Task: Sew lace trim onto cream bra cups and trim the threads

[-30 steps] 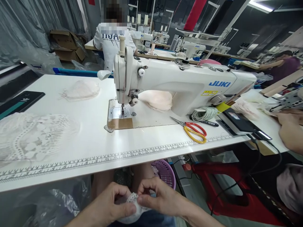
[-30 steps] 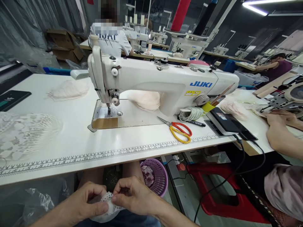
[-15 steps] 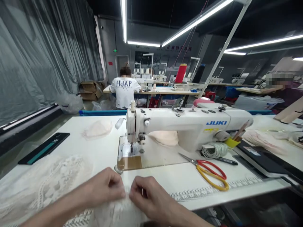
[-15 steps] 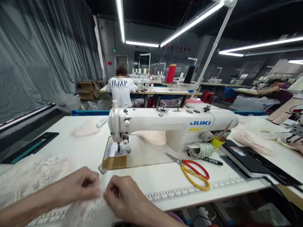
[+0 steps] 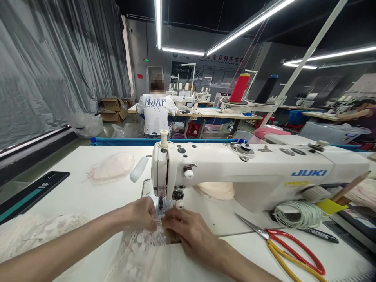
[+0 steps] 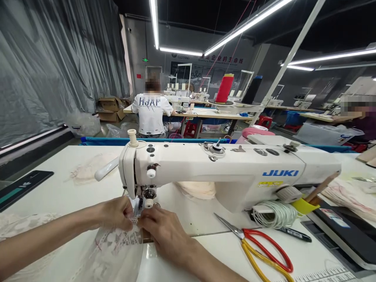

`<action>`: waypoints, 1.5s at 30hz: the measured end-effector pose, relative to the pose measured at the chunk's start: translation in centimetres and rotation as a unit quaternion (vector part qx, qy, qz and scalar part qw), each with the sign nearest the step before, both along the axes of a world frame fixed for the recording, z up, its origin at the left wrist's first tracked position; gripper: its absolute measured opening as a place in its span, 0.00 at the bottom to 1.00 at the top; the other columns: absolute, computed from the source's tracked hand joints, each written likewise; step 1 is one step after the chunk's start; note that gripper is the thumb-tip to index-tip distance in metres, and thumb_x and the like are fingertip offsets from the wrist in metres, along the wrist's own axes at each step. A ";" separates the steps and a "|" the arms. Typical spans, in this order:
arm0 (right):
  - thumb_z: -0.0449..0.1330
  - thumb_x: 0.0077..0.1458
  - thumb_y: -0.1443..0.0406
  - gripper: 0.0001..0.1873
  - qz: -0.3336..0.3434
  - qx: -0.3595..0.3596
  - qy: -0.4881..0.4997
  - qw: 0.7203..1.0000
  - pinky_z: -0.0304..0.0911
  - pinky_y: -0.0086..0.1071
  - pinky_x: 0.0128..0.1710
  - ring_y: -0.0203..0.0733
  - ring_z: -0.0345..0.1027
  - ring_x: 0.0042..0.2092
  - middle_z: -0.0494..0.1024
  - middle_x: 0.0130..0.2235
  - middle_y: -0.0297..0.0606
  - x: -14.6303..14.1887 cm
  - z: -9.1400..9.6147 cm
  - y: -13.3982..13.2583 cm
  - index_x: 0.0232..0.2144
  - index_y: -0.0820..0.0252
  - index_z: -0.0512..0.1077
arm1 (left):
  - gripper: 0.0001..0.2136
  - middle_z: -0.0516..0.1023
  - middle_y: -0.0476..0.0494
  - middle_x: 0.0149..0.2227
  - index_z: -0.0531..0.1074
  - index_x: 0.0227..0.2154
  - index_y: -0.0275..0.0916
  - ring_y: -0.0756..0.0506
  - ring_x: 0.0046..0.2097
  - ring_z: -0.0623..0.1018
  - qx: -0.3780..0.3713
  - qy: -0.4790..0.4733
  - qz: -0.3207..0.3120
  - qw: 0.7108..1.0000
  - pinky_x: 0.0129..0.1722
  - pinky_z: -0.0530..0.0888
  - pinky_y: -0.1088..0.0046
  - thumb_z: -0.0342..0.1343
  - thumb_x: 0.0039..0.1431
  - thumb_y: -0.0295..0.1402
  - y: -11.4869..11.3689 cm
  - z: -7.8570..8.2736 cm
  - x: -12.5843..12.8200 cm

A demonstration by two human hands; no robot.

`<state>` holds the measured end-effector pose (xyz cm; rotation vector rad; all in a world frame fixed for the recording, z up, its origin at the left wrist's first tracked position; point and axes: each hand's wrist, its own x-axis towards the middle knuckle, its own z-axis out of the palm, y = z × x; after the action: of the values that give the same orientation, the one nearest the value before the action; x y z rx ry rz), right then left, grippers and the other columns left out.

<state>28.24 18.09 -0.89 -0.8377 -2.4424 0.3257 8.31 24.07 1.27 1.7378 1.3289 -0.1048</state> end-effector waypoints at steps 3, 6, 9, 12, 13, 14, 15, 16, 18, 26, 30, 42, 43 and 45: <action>0.49 0.57 0.76 0.14 0.028 0.052 -0.015 0.998 0.63 0.30 0.37 0.40 0.66 0.38 0.74 0.45 0.39 -0.3 -0.5 -0.1 0.41 0.61 0.69 | 0.16 0.48 0.59 0.12 0.52 0.10 0.39 0.55 0.18 0.51 0.008 -0.012 0.005 1.000 0.18 0.44 0.73 0.57 0.36 0.27 0.0 0.0 0.1; 0.49 0.59 0.74 0.11 0.043 0.072 -0.020 0.996 0.63 0.31 0.37 0.40 0.66 0.38 0.75 0.44 0.40 -0.5 -0.9 -0.2 0.41 0.63 0.69 | 0.14 0.48 0.59 0.13 0.52 0.11 0.39 0.54 0.19 0.52 0.016 -0.007 0.015 1.000 0.18 0.45 0.73 0.56 0.35 0.29 -0.1 0.2 0.3; 0.49 0.59 0.74 0.11 0.046 0.076 -0.019 0.996 0.63 0.31 0.38 0.40 0.66 0.41 0.75 0.44 0.40 -0.5 -1.0 -0.3 0.42 0.62 0.68 | 0.13 0.49 0.59 0.13 0.55 0.11 0.40 0.54 0.20 0.52 0.012 0.006 0.017 1.000 0.18 0.45 0.74 0.56 0.34 0.29 -0.2 0.7 0.4; 0.51 0.57 0.74 0.12 0.057 0.071 -0.017 0.996 0.63 0.31 0.38 0.41 0.66 0.43 0.76 0.42 0.39 -0.4 -0.9 -0.4 0.41 0.61 0.68 | 0.12 0.52 0.58 0.13 0.56 0.12 0.40 0.53 0.20 0.55 0.002 0.022 0.014 1.000 0.17 0.48 0.75 0.58 0.33 0.30 -0.1 1.2 0.5; 0.51 0.57 0.74 0.11 0.059 0.068 -0.013 0.996 0.63 0.31 0.37 0.41 0.66 0.42 0.76 0.42 0.38 -0.3 -0.8 -0.4 0.41 0.60 0.68 | 0.12 0.53 0.58 0.14 0.57 0.13 0.40 0.52 0.21 0.56 0.000 0.028 0.015 0.999 0.17 0.49 0.75 0.58 0.33 0.30 -0.1 1.3 0.6; 0.50 0.57 0.74 0.12 0.057 0.065 -0.009 0.996 0.62 0.32 0.37 0.40 0.66 0.42 0.76 0.42 0.38 -0.3 -0.8 -0.3 0.41 0.60 0.68 | 0.12 0.54 0.58 0.14 0.58 0.13 0.40 0.52 0.21 0.57 -0.001 0.034 0.016 0.999 0.17 0.50 0.75 0.59 0.32 0.30 -0.1 1.4 0.7; 0.50 0.58 0.74 0.12 0.048 0.063 -0.008 0.997 0.62 0.32 0.37 0.40 0.66 0.41 0.76 0.43 0.38 -0.2 -0.8 -0.3 0.41 0.59 0.68 | 0.12 0.54 0.58 0.14 0.58 0.13 0.40 0.52 0.21 0.57 -0.003 0.040 0.017 0.999 0.17 0.50 0.75 0.59 0.32 0.29 -0.1 1.5 0.7; 0.49 0.59 0.74 0.13 0.039 0.063 -0.011 0.997 0.62 0.32 0.37 0.40 0.66 0.40 0.76 0.44 0.39 -0.2 -0.8 -0.3 0.42 0.59 0.68 | 0.12 0.53 0.58 0.13 0.58 0.13 0.40 0.52 0.21 0.57 -0.004 0.045 0.016 0.999 0.17 0.50 0.75 0.58 0.32 0.29 -0.1 1.5 0.8; 0.49 0.60 0.73 0.13 0.030 0.072 -0.023 0.997 0.61 0.33 0.36 0.40 0.65 0.40 0.75 0.46 0.40 -0.2 -0.9 -0.1 0.45 0.60 0.68 | 0.12 0.53 0.58 0.13 0.57 0.13 0.40 0.52 0.21 0.57 -0.006 0.054 0.015 0.998 0.17 0.50 0.75 0.58 0.32 0.28 -0.1 1.6 0.9; 0.51 0.58 0.73 0.09 0.019 0.090 -0.038 0.995 0.56 0.34 0.34 0.41 0.64 0.37 0.77 0.37 0.36 0.0 -0.7 -0.2 0.37 0.59 0.69 | 0.12 0.57 0.57 0.16 0.58 0.15 0.40 0.51 0.23 0.60 0.003 0.068 0.017 0.998 0.18 0.53 0.76 0.59 0.30 0.28 0.2 1.5 1.2; 0.49 0.58 0.74 0.15 0.031 0.099 -0.048 0.993 0.58 0.35 0.37 0.42 0.65 0.41 0.75 0.45 0.39 -0.1 -0.4 -0.2 0.46 0.60 0.67 | 0.11 0.57 0.57 0.16 0.58 0.14 0.40 0.51 0.23 0.61 0.008 0.074 0.022 0.997 0.18 0.53 0.76 0.58 0.31 0.28 0.0 1.7 1.2; 0.49 0.60 0.71 0.12 0.034 0.101 -0.036 0.994 0.55 0.34 0.34 0.41 0.65 0.38 0.77 0.39 0.38 -0.4 -0.6 -0.3 0.44 0.60 0.67 | 0.09 0.64 0.55 0.19 0.63 0.15 0.38 0.49 0.25 0.68 0.102 0.103 -0.021 0.989 0.21 0.59 0.77 0.61 0.33 0.27 0.9 2.0 0.4; 0.48 0.61 0.71 0.12 0.034 0.101 -0.035 0.994 0.55 0.34 0.34 0.41 0.65 0.37 0.77 0.39 0.38 -0.4 -0.7 -0.2 0.44 0.61 0.67 | 0.07 0.66 0.54 0.20 0.65 0.16 0.38 0.48 0.26 0.69 0.138 0.114 -0.019 0.984 0.23 0.59 0.76 0.59 0.34 0.25 1.1 2.3 0.1; 0.48 0.60 0.70 0.12 0.030 0.098 -0.034 0.994 0.54 0.34 0.34 0.40 0.65 0.37 0.77 0.39 0.38 -0.4 -0.8 -0.1 0.44 0.60 0.67 | 0.05 0.69 0.50 0.23 0.68 0.19 0.37 0.45 0.29 0.72 0.220 0.138 -0.003 0.966 0.26 0.61 0.74 0.55 0.38 0.21 0.9 2.8 -0.4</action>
<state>27.84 18.00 -1.67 -0.7017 -2.5158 0.0771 7.93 24.95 4.10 2.1592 1.6426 -0.0590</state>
